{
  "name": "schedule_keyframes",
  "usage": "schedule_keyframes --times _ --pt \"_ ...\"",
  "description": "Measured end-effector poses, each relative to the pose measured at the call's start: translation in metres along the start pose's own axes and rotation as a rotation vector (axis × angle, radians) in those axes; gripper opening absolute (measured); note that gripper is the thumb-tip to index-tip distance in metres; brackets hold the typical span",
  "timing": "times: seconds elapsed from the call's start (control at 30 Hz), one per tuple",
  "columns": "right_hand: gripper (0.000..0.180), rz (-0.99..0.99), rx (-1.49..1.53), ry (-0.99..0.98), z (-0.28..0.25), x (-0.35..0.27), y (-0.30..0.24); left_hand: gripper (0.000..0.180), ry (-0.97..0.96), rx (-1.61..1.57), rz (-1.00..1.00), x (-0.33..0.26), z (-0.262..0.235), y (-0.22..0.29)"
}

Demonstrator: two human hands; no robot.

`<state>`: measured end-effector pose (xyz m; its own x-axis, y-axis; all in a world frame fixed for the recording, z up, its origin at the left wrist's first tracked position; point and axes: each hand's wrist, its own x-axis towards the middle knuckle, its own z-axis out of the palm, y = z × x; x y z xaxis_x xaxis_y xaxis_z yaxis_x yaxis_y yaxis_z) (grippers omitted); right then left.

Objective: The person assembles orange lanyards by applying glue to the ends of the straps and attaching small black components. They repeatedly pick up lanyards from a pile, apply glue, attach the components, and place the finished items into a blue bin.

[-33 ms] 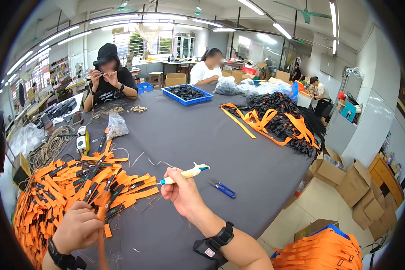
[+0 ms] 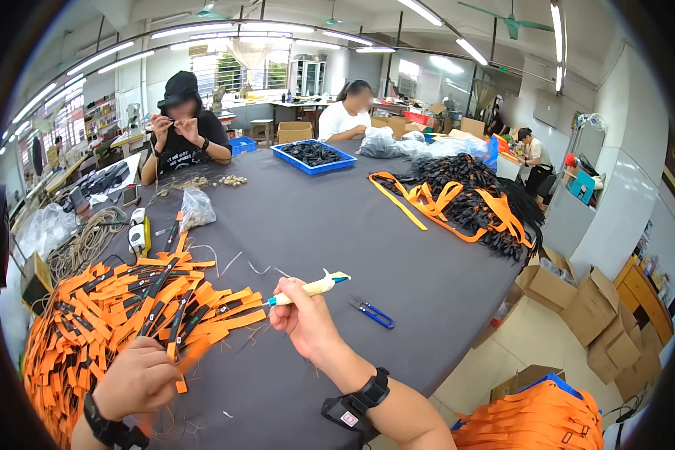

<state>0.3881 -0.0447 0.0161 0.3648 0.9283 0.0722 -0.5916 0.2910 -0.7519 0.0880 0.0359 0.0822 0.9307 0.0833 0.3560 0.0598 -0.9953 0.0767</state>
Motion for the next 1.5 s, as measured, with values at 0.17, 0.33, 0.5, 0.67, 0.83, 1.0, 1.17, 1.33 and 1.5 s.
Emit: schedule_keyframes --times 0.17,0.33,0.5,0.67,0.83,1.0,1.17,1.33,1.5 --pt "0.018 -0.053 -0.051 0.045 0.004 0.006 0.014 0.009 -0.223 -0.339 -0.113 0.006 0.053 -0.005" --pt "0.018 -0.045 -0.089 0.096 -0.007 0.008 0.021 0.019 0.004 -0.485 -0.193 -0.014 0.069 -0.020" --pt "0.019 -0.042 -0.090 0.034 0.003 -0.002 0.018 0.038 -0.086 -0.336 -0.427 -0.072 0.030 -0.025" --pt "0.017 0.148 -0.165 -0.198 0.032 -0.026 0.041 0.052 -0.180 -0.233 -0.598 -0.091 0.028 0.001" --pt "0.013 0.331 -0.252 -0.312 0.040 -0.037 0.072 0.069 -0.075 0.004 -0.460 -0.086 0.039 0.027" --pt "0.012 0.370 -0.305 -0.292 0.037 -0.033 0.077 0.072 -0.251 -0.189 -0.173 -0.105 0.061 0.065" --pt "0.012 0.391 -0.289 -0.132 0.017 -0.034 0.070 0.063 -0.364 0.000 -0.202 -0.124 0.044 0.012" --pt "0.017 0.466 -0.242 -0.305 0.025 -0.020 0.081 0.048 -0.223 0.193 -0.535 -0.170 0.006 -0.020" --pt "0.020 0.458 -0.299 -0.336 0.019 -0.022 0.071 0.031 -0.167 0.243 -0.596 -0.148 0.014 -0.057"
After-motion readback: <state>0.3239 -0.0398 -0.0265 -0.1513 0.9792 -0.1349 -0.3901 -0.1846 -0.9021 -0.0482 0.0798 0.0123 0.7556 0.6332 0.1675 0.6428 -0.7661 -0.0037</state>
